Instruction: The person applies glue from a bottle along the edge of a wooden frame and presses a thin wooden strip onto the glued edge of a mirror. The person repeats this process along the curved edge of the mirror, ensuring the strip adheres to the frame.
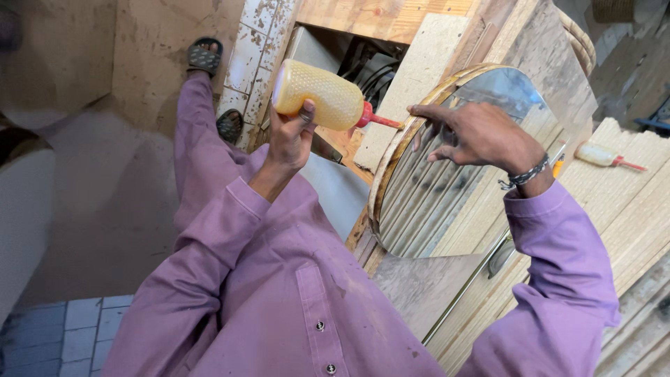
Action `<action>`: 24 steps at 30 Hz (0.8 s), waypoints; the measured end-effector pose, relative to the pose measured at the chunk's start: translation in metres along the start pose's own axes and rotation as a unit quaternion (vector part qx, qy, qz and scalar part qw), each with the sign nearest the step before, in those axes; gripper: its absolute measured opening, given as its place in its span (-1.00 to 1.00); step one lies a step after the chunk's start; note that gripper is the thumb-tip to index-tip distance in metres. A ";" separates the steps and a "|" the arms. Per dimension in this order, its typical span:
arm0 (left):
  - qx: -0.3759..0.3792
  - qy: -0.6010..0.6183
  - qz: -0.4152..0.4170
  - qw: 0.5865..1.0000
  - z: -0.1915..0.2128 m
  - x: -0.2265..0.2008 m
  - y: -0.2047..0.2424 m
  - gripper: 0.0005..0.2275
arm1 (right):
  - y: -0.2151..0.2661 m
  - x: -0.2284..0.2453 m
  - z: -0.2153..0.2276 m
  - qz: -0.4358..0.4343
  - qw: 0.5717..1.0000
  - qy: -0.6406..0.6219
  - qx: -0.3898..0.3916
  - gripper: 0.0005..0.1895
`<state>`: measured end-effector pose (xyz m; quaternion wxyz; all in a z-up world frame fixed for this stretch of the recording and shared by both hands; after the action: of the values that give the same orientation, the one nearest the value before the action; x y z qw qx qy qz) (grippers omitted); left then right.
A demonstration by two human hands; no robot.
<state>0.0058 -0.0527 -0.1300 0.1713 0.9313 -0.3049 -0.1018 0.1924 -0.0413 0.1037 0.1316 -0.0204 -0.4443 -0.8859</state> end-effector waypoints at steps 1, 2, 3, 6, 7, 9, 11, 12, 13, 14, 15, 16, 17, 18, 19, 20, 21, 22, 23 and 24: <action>-0.003 0.005 -0.006 1.000 0.004 0.000 0.005 -0.63 | -0.001 0.008 0.000 0.025 1.000 -0.007 -0.015 -0.04; -0.005 0.011 -0.010 1.000 0.008 0.001 0.011 -0.63 | -0.001 0.016 -0.001 0.049 0.998 -0.015 -0.030 -0.05; -0.002 0.012 -0.015 1.000 0.011 0.001 0.017 -0.63 | 0.000 0.019 -0.006 0.042 0.999 -0.015 -0.021 -0.05; 0.007 0.017 -0.028 0.999 0.019 0.001 0.032 -0.63 | 0.000 0.029 -0.016 0.021 1.000 0.004 0.004 -0.07; 0.007 0.020 -0.030 0.999 0.022 0.002 0.038 -0.63 | 0.000 0.032 -0.020 0.016 1.000 0.021 0.013 -0.09; -0.004 0.027 -0.028 0.999 0.030 0.004 0.051 -0.62 | 0.000 0.039 -0.027 0.008 0.999 0.045 0.025 -0.12; -0.023 0.036 -0.017 0.999 0.041 0.010 0.062 -0.60 | 0.002 0.048 -0.036 0.000 0.998 0.056 0.035 -0.14; -0.023 0.041 -0.017 0.999 0.045 0.013 0.069 -0.59 | 0.004 0.053 -0.041 0.004 0.998 0.055 0.036 -0.13; -0.023 0.047 -0.018 0.998 0.049 0.018 0.075 -0.58 | 0.006 0.058 -0.048 0.008 0.998 0.055 0.038 -0.13; -0.019 0.053 -0.020 0.998 0.052 0.021 0.078 -0.58 | 0.006 0.061 -0.051 0.011 0.998 0.058 0.037 -0.11; -0.025 0.054 -0.016 0.998 0.057 0.025 0.080 -0.58 | 0.006 0.062 -0.054 0.006 0.997 0.063 0.039 -0.09; -0.033 0.055 -0.010 0.998 0.063 0.030 0.085 -0.59 | 0.007 0.065 -0.059 0.000 0.997 0.067 0.043 -0.06; -0.041 0.056 -0.004 0.998 0.068 0.035 0.089 -0.59 | 0.008 0.067 -0.064 -0.005 0.996 0.071 0.047 -0.02; -0.037 0.064 0.000 0.997 0.072 0.040 0.093 -0.59 | 0.009 0.069 -0.068 -0.008 0.996 0.077 0.050 0.00; -0.032 0.071 0.005 0.997 0.074 0.044 0.097 -0.59 | 0.011 0.071 -0.071 -0.011 0.995 0.084 0.053 0.02; -0.027 0.078 0.009 0.997 0.076 0.049 0.100 -0.58 | 0.013 0.074 -0.075 -0.013 0.994 0.090 0.056 0.05; -0.033 0.084 0.011 0.996 0.080 0.052 0.103 -0.58 | 0.016 0.078 -0.076 -0.005 0.993 0.107 0.052 0.03; -0.041 0.091 0.015 0.995 0.083 0.057 0.108 -0.58 | 0.017 0.081 -0.078 0.002 0.991 0.123 0.049 0.02; -0.048 0.097 0.020 0.994 0.086 0.061 0.113 -0.58 | 0.018 0.084 -0.079 0.010 0.989 0.139 0.047 0.01; -0.054 0.105 0.019 0.993 0.089 0.065 0.117 -0.57 | 0.019 0.089 -0.079 0.026 0.990 0.132 0.033 -0.02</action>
<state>-0.0310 -0.2031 -0.1726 0.2539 0.9203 -0.2970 -0.0164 0.1179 -0.1344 0.0845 0.2130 0.0895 -0.4511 -0.8621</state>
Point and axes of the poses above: each hand's wrist, its own y-axis away from the middle knuckle, its own z-axis out of the back of the hand, x = y × z, the point moved 8 cm from there along -y, towards the middle knuckle, and after that the axes turned 9 degrees about z, right-handed, at the moved point
